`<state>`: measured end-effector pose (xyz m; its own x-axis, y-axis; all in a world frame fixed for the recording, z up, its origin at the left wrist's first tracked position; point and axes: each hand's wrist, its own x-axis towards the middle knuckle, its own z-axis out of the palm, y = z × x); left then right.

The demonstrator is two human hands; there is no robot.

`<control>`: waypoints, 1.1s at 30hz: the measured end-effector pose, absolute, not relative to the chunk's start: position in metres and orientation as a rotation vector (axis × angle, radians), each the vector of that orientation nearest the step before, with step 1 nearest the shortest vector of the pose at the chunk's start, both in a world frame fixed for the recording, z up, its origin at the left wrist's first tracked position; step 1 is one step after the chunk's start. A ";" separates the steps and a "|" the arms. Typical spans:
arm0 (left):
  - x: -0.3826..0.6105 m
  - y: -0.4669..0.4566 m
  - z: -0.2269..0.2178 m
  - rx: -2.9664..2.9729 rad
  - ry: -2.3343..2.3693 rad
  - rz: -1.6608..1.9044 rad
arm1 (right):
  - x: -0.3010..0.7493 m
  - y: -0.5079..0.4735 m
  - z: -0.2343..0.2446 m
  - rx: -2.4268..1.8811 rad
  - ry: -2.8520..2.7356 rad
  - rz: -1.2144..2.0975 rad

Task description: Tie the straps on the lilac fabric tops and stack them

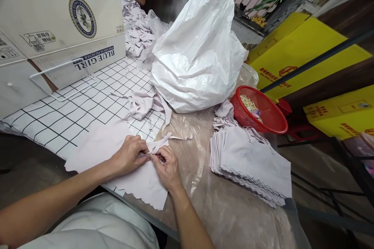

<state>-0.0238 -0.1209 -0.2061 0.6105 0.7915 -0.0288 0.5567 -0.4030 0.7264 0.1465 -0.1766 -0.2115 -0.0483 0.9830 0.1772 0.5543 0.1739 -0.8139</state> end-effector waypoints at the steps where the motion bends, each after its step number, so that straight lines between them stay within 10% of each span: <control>1: -0.024 -0.121 -0.206 2.117 1.056 0.417 | 0.146 -0.177 -0.211 -1.471 -1.708 0.718; 33: -0.023 -0.121 -0.205 2.114 1.084 0.417 | 0.152 -0.175 -0.213 -1.449 -1.756 0.687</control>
